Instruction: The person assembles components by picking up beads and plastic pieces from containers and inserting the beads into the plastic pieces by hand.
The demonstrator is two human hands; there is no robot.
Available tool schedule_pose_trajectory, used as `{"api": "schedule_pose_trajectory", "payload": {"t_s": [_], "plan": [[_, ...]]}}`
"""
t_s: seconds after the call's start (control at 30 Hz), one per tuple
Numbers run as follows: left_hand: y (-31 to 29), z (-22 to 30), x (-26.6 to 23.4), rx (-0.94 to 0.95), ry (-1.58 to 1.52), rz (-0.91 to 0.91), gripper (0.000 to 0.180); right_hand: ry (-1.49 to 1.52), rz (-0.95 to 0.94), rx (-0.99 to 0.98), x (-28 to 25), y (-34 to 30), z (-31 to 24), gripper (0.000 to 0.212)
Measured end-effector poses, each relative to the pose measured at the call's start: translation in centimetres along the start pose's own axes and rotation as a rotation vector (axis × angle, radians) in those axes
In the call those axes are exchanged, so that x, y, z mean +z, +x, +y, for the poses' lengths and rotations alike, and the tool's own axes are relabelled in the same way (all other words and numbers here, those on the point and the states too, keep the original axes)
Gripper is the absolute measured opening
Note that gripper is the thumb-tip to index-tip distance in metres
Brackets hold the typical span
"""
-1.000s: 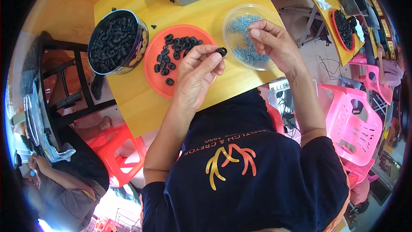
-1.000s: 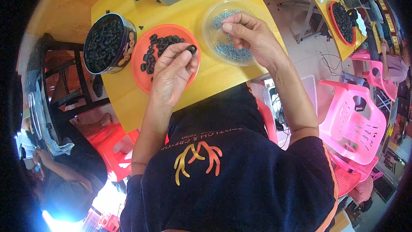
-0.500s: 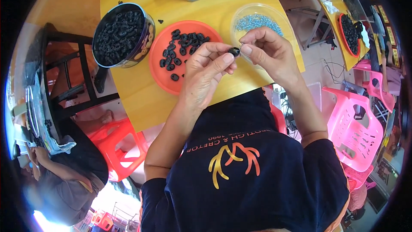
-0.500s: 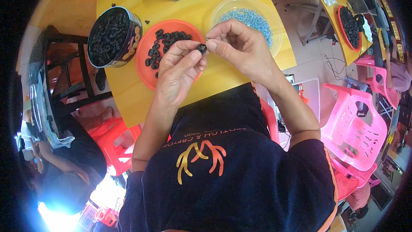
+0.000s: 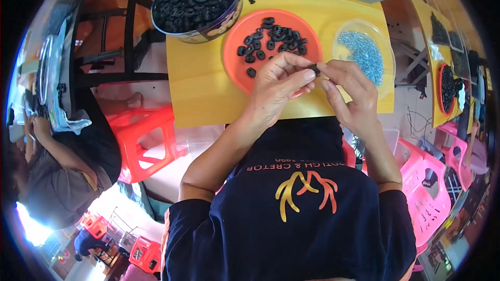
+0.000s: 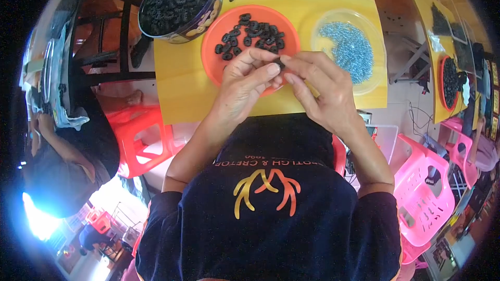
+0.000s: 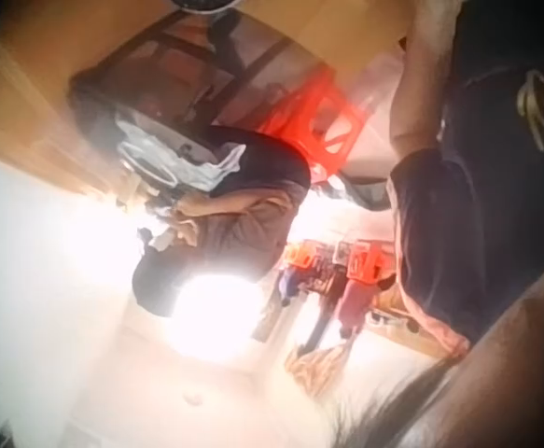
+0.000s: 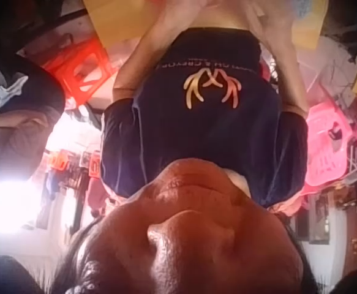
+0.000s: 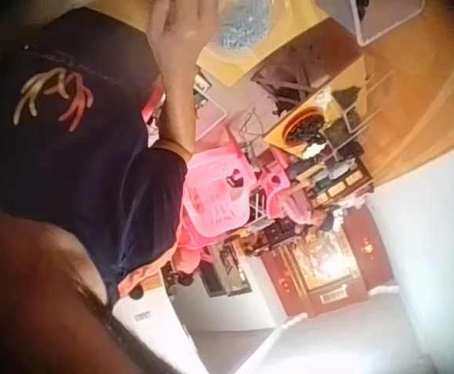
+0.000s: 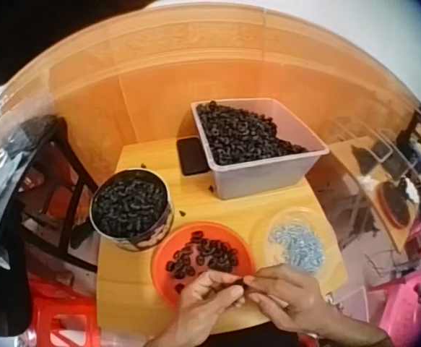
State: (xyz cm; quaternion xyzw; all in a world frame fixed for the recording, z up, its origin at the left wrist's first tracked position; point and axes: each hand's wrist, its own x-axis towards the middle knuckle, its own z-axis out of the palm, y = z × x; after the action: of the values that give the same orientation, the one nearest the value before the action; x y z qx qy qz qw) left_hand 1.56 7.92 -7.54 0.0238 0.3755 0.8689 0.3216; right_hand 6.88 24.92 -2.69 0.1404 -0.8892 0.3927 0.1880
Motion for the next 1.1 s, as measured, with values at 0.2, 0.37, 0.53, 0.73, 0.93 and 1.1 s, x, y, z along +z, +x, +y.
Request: {"api": "schedule_pose_trajectory", "payload": {"t_s": [0.2, 0.37, 0.53, 0.73, 0.93, 1.1], "plan": [[-3.4, 2.2, -4.5, 0.145, 0.144, 0.159, 0.015, -0.026, -0.14, 0.257, 1.7, 1.0, 1.0, 0.017], [-5.8, 4.4, -8.2, 0.292, 0.126, 0.252, 0.017, -0.197, -0.209, 0.105, 4.7, 1.9, 2.1, 0.011], [-6.4, 4.7, -9.3, 0.334, 0.086, 0.294, 0.016, -0.314, -0.267, 0.036, 8.0, 2.6, 2.5, 0.013], [-5.6, 4.3, -8.4, 0.317, 0.098, 0.239, 0.016, -0.442, -0.295, 0.046, 10.3, 3.2, 3.0, 0.017], [-4.6, 3.8, -6.6, 0.244, 0.087, 0.194, 0.021, -0.108, -0.226, 0.168, 7.9, 3.7, 2.4, 0.025], [-3.4, 3.7, -5.1, 0.238, 0.049, 0.073, 0.02, 0.639, -0.187, 0.566, 4.3, 3.8, 0.5, 0.019]]}}
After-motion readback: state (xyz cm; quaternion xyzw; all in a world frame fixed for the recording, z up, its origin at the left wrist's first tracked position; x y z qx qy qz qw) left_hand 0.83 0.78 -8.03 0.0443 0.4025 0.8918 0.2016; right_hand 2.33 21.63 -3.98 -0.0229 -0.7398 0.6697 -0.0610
